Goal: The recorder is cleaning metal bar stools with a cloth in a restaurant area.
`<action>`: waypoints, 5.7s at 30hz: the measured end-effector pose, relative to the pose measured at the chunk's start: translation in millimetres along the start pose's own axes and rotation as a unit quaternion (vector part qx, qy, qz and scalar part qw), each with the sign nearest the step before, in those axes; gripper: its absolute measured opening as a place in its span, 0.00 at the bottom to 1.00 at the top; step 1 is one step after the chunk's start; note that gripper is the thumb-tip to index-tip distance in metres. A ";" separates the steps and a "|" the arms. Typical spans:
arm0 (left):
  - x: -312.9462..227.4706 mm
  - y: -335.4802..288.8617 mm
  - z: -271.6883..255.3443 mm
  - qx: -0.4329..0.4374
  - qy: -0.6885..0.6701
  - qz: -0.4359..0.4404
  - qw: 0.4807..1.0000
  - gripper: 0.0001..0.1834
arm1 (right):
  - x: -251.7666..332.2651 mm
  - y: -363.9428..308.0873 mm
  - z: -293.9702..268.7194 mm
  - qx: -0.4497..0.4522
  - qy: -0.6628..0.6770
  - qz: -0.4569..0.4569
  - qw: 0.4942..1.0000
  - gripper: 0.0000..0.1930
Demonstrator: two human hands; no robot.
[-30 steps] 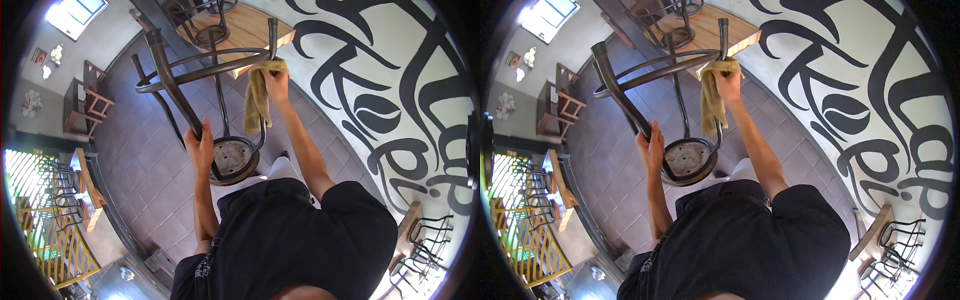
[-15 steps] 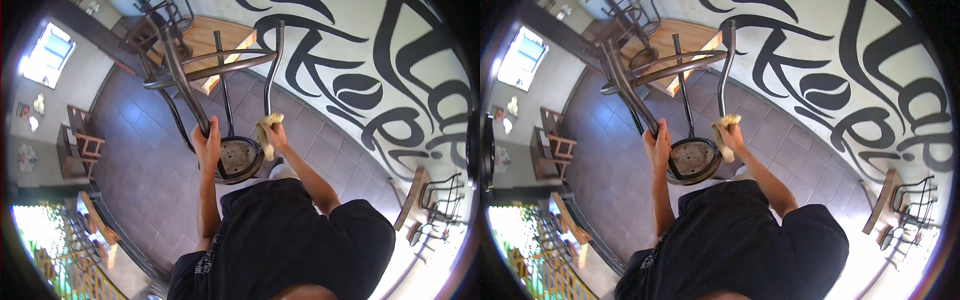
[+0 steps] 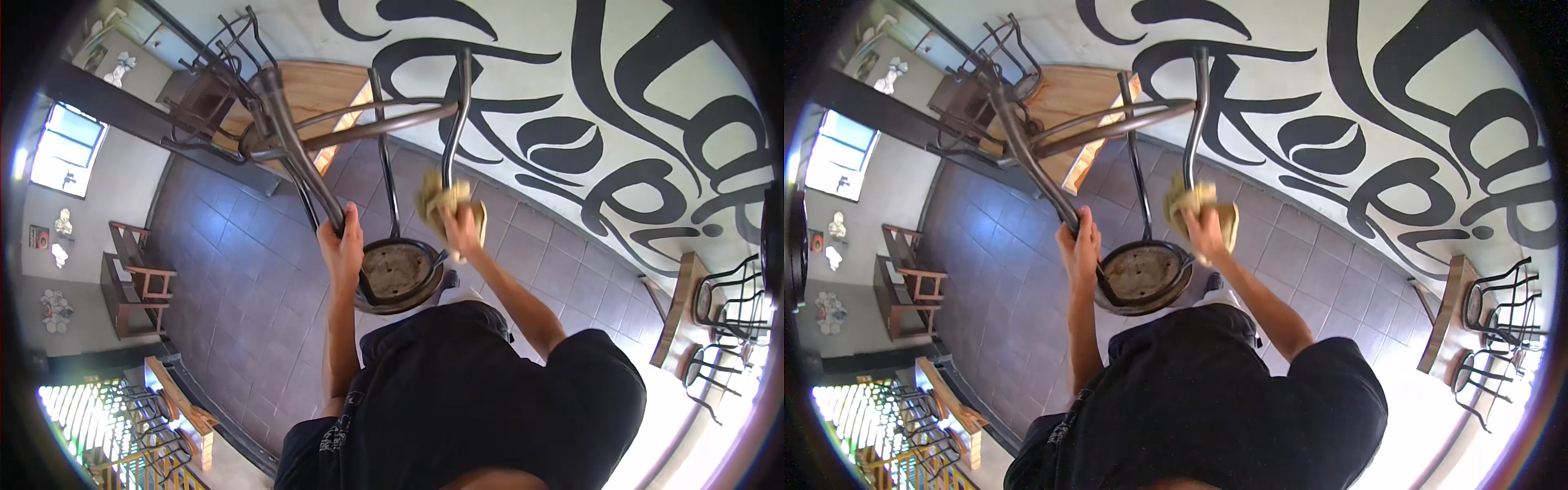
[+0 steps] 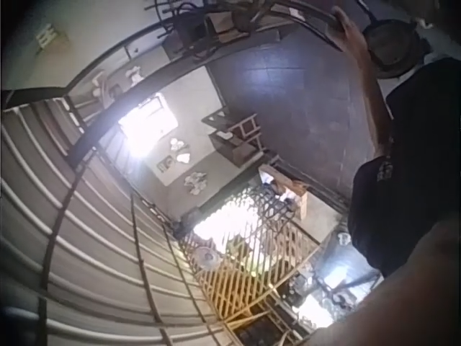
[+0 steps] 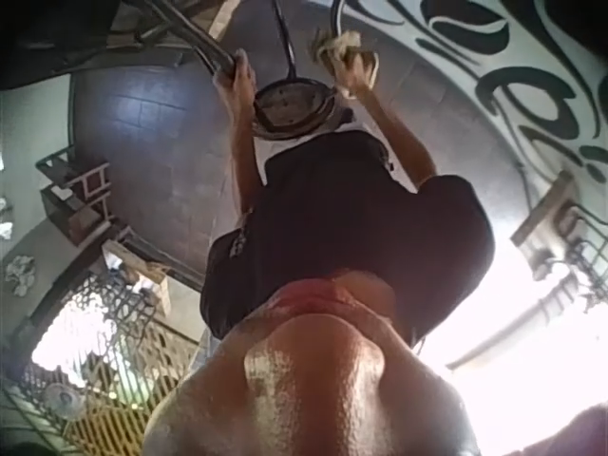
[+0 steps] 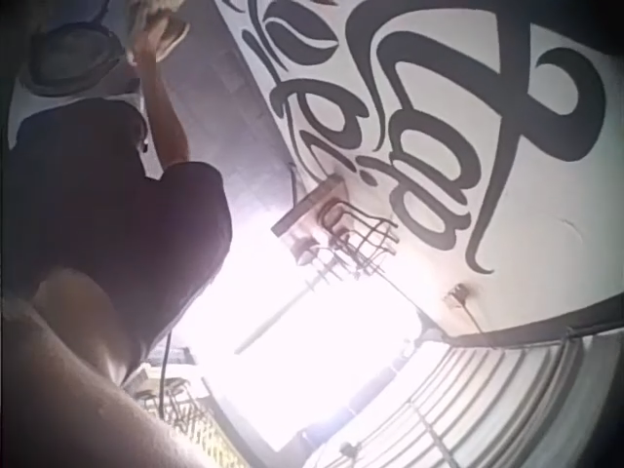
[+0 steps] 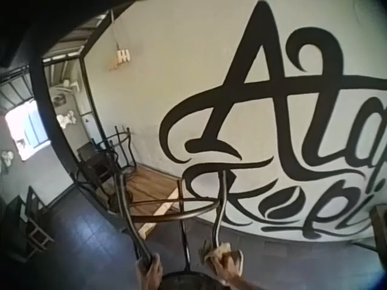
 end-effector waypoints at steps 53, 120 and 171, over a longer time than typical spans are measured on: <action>-50.1 37.7 46.3 0.078 0.056 0.073 0.993 0.22 | 106.1 74.0 -73.9 -0.134 0.128 0.025 0.982 0.26; -46.7 35.7 81.7 0.094 -0.036 -0.052 0.994 0.20 | 222.2 237.8 -179.8 -0.021 0.312 -0.069 0.947 0.17; 63.4 56.6 27.5 -0.030 0.048 0.022 0.998 0.22 | 19.7 154.0 -10.9 -0.088 0.302 0.012 0.949 0.17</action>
Point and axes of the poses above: each hand's wrist, its own y-axis towards the middle knuckle, its own z-axis out of the palm, x = y × z, the point moved 10 cm from there along y, towards the middle knuckle, and after that the axes turned 1 degree about x, right-handed, at the moved point
